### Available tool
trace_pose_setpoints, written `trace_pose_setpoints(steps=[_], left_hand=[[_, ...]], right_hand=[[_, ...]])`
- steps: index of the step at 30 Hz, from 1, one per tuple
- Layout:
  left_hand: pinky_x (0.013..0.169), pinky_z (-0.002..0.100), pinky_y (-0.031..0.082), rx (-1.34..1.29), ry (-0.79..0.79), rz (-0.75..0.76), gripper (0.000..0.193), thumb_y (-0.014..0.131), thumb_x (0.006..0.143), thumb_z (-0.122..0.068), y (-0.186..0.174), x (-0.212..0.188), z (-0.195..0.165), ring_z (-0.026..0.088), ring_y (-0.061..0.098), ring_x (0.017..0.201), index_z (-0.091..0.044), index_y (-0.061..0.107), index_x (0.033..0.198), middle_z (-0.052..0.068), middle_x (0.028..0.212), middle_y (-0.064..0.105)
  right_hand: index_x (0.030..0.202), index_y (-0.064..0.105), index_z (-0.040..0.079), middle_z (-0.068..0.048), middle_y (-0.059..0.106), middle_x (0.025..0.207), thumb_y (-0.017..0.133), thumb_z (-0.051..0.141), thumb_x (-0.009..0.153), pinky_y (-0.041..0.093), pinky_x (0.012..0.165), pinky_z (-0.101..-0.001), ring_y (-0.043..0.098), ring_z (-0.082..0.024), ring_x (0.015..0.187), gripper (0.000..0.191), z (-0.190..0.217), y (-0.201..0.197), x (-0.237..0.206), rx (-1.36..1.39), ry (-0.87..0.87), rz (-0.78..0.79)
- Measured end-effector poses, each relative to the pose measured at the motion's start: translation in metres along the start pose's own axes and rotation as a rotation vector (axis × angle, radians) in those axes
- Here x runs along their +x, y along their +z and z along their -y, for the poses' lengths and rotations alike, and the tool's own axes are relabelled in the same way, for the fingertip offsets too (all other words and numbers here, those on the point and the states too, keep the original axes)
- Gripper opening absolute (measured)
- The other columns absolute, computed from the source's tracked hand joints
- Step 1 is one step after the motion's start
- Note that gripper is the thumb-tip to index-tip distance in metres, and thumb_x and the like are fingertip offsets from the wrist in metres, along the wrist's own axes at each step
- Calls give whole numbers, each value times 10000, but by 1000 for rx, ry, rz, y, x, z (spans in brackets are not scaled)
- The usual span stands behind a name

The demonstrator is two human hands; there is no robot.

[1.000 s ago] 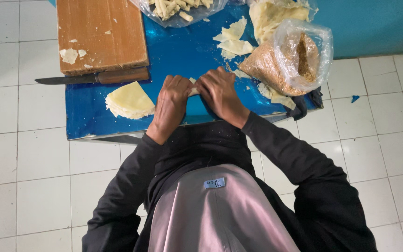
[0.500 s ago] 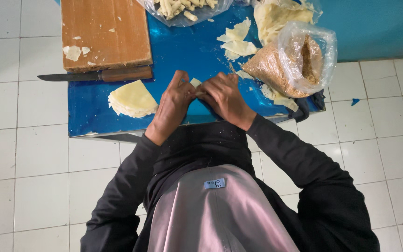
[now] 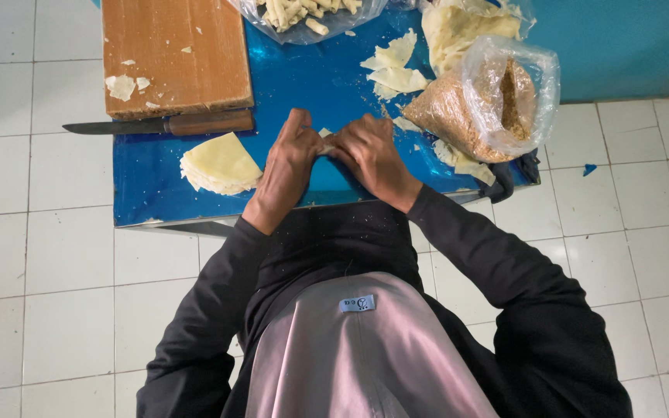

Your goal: The person sits at a low blue table and folds square pastry wrappers around a pinch of brown filling taken from a plastic bag, rolling each wrapper into a filled roll and placing the finished rolls with a pile of similar rolled snacks. The person repeats this folding and rolling cycle throughout the clip.

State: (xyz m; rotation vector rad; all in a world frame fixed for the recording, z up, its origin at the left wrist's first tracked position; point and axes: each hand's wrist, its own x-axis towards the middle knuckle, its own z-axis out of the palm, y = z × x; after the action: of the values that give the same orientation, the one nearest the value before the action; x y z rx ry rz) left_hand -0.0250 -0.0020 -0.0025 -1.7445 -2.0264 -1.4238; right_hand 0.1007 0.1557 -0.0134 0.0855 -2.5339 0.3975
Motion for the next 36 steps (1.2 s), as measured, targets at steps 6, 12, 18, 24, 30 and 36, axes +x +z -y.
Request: trace_pose_setpoints(steps=[6, 12, 18, 24, 30, 36], left_hand=[[778, 456, 511, 8, -121, 56, 114, 668, 949, 68, -1, -4, -4, 406, 631, 1003, 35, 602, 1036, 189, 1145, 503], [822, 475, 502, 60, -67, 20, 184, 704, 873, 76, 0, -4, -4, 396, 607, 1070, 30, 609, 1023, 179, 1175, 519], [843, 479, 496, 106, -95, -12, 195, 714, 897, 62, 7, -4, -1, 390, 578, 1080, 38, 605, 1057, 183, 1181, 508], [815, 460, 511, 200, -122, -21, 197, 696, 900, 38, 15, -5, 3, 380, 567, 1087, 27, 615, 1080, 176, 1196, 496], [827, 460, 519, 271, -191, 3, 100, 656, 934, 21, 22, -1, 11, 371, 558, 1113, 15, 614, 1024, 173, 1209, 491], [791, 453, 527, 158, -167, -138, 211, 604, 1016, 28, 16, -1, 1, 393, 619, 1022, 59, 586, 1224, 201, 1196, 506]], right_hand=[[1049, 727, 124, -1, 653, 1006, 760, 177, 980, 337, 873, -418, 530, -198, 988, 93, -4, 7, -2, -129, -56, -26], [1118, 736, 125, -9, 605, 1087, 730, 148, 1003, 333, 889, -424, 515, -212, 1038, 117, -3, 7, -2, -238, -34, 9], [1281, 709, 136, 37, 628, 1266, 666, 114, 966, 317, 937, -441, 521, -155, 1105, 320, 13, -7, -10, -365, -55, 40], [1295, 704, 136, 17, 625, 1287, 640, 106, 949, 287, 898, -451, 519, -190, 1125, 353, 15, -5, 6, -370, -18, 6], [1306, 718, 155, 14, 636, 1259, 623, 53, 965, 301, 913, -440, 514, -212, 1126, 369, 0, -4, 10, -104, 55, 11], [1317, 708, 151, 9, 658, 1265, 646, 62, 961, 288, 886, -444, 529, -200, 1160, 372, -1, 3, 10, -237, -9, 0]])
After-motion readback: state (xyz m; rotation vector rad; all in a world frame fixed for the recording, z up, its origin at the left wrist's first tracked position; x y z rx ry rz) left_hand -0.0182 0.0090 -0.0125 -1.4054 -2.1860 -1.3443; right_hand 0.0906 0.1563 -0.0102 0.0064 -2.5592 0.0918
